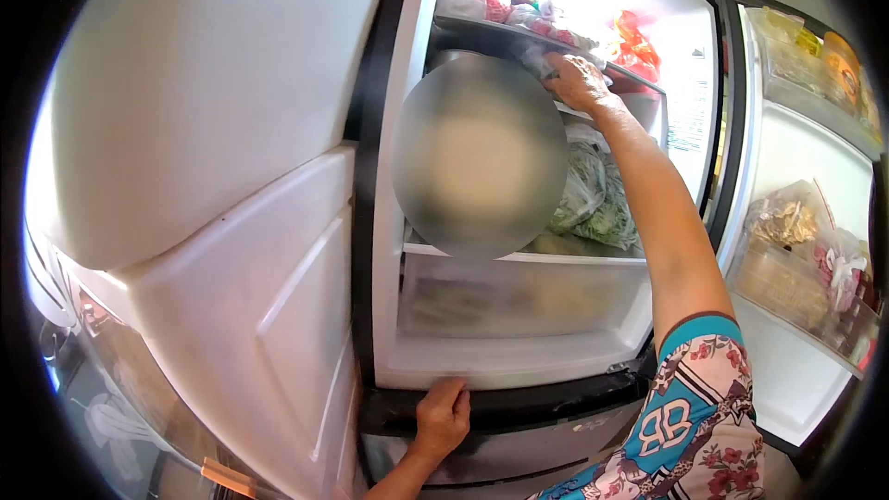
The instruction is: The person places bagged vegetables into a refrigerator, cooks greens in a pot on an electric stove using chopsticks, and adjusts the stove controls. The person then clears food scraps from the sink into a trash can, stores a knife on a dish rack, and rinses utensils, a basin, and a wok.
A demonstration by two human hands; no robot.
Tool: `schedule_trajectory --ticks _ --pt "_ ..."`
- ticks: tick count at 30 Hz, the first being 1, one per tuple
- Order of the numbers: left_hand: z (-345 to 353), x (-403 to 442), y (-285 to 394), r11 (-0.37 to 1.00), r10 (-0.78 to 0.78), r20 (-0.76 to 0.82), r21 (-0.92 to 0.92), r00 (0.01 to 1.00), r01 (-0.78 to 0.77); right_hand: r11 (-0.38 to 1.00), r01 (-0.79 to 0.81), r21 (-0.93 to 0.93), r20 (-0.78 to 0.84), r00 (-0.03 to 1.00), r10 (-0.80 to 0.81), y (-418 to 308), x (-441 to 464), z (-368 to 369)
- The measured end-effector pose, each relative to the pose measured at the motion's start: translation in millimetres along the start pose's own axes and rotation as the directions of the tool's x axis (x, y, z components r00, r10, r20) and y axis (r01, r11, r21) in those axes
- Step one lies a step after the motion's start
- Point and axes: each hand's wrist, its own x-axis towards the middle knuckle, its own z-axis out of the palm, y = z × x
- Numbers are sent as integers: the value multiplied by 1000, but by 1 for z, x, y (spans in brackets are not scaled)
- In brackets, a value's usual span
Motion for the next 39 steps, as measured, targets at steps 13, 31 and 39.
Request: schedule_trajectory --ticks 13,31,39 --pt "1 -2 -7 999 -49 40 -8 998 49 985 -154 76 -157 974 164 -9 -18 8" --pt "8 -3 6 994 -6 -34 112 999 10 -810 -522 267 947 -15 322 24 -691 42" --pt "15 -5 8 964 99 62 243 993 -111 -755 628 190 767 385 513 213 -815 -64"
